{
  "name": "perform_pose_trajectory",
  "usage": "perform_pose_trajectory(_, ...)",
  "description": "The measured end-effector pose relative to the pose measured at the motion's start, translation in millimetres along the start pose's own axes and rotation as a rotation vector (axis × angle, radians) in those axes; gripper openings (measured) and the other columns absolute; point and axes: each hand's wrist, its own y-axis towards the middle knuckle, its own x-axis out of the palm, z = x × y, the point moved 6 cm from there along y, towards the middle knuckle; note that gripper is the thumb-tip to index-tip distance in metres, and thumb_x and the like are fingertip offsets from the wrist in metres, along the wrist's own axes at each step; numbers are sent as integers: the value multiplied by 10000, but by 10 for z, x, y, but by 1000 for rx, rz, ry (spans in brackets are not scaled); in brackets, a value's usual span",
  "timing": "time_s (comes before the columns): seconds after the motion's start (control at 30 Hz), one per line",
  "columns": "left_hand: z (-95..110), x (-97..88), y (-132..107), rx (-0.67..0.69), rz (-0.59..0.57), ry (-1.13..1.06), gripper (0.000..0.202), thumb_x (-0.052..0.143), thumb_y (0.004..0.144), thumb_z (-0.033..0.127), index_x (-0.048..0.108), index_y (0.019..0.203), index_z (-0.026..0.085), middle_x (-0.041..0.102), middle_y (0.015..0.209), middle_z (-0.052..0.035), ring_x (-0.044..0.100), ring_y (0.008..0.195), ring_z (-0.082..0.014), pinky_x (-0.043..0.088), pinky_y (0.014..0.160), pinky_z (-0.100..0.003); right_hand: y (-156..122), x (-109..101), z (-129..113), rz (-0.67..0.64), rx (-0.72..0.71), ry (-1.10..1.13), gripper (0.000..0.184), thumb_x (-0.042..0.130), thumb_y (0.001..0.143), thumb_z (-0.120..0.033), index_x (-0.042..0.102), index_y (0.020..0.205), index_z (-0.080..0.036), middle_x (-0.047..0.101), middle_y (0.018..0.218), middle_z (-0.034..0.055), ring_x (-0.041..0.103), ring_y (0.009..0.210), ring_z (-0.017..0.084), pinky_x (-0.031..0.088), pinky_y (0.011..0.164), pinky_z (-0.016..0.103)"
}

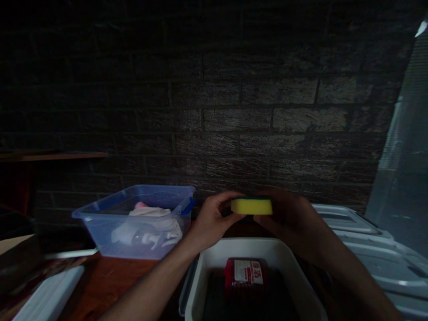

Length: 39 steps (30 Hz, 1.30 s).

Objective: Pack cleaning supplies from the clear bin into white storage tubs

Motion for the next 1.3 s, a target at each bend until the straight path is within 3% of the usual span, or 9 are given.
perform_pose_trajectory(0.23,270,-96,-97,432,209,589,479,676,837,-9,717,1218,278,658,1216,-47,604,1161,-205,485,1012,-381,-13,58,-22,36,-34,66,702,841,767,-494,595,1388,-279,693,1291,67,711,1079,262,630,803,340)
perform_pose_trajectory(0.37,386,-56,-168,549,264,731,461,679,843,22,705,1221,284,625,1232,-50,581,1176,-210,481,1024,-389,2,72,36,17,16,96,672,809,814,-454,559,1410,-271,701,1287,69,701,1129,269,593,963,404)
perform_pose_trajectory(0.5,353,-76,-112,358,222,625,829,842,726,158,504,1473,284,456,1492,-101,468,1371,-294,394,1166,-476,-6,-10,35,88,-28,32,691,802,803,-300,517,1431,-251,666,1346,100,666,1201,299,558,1019,448)
perform_pose_trajectory(0.6,229,-63,-60,121,59,231,1098,902,694,296,281,1598,285,402,1573,-131,418,1439,-335,357,1204,-511,-31,-29,26,114,-60,1,737,766,798,-196,463,1466,-256,608,1425,104,607,1292,292,513,1083,449)
perform_pose_trajectory(0.7,134,-6,-58,-98,-66,-237,806,752,876,370,332,1553,254,506,1494,-157,568,1310,-326,518,1060,-488,-46,-12,3,101,-73,-3,753,734,800,-146,438,1482,-270,571,1460,92,585,1317,271,493,1107,438)
perform_pose_trajectory(0.8,113,23,-73,-219,-44,-401,695,713,914,318,348,1501,245,670,1187,-124,721,932,-247,623,803,-416,-32,-2,-30,91,-93,-2,749,736,797,-140,446,1475,-270,577,1444,99,601,1292,270,509,1085,436)
perform_pose_trajectory(1.1,267,35,-128,-99,100,-185,260,594,996,402,591,1167,206,702,934,-25,681,694,-137,572,670,-253,-4,67,27,37,28,182,567,762,873,-401,553,1378,-253,708,1243,64,711,1070,252,591,914,393)
perform_pose_trajectory(1.2,209,-8,-131,-150,149,-210,304,553,998,483,632,1051,195,678,718,2,655,606,-154,521,565,-239,-39,83,6,17,10,237,467,707,921,-446,588,1344,-287,728,1183,28,724,1001,224,594,853,352)
perform_pose_trajectory(1.3,151,-45,-151,-164,190,-240,334,587,970,505,664,990,180,683,724,-9,656,655,-170,511,588,-244,-54,19,-1,105,12,113,421,671,947,-457,609,1334,-302,711,1213,21,696,1040,220,566,878,343)
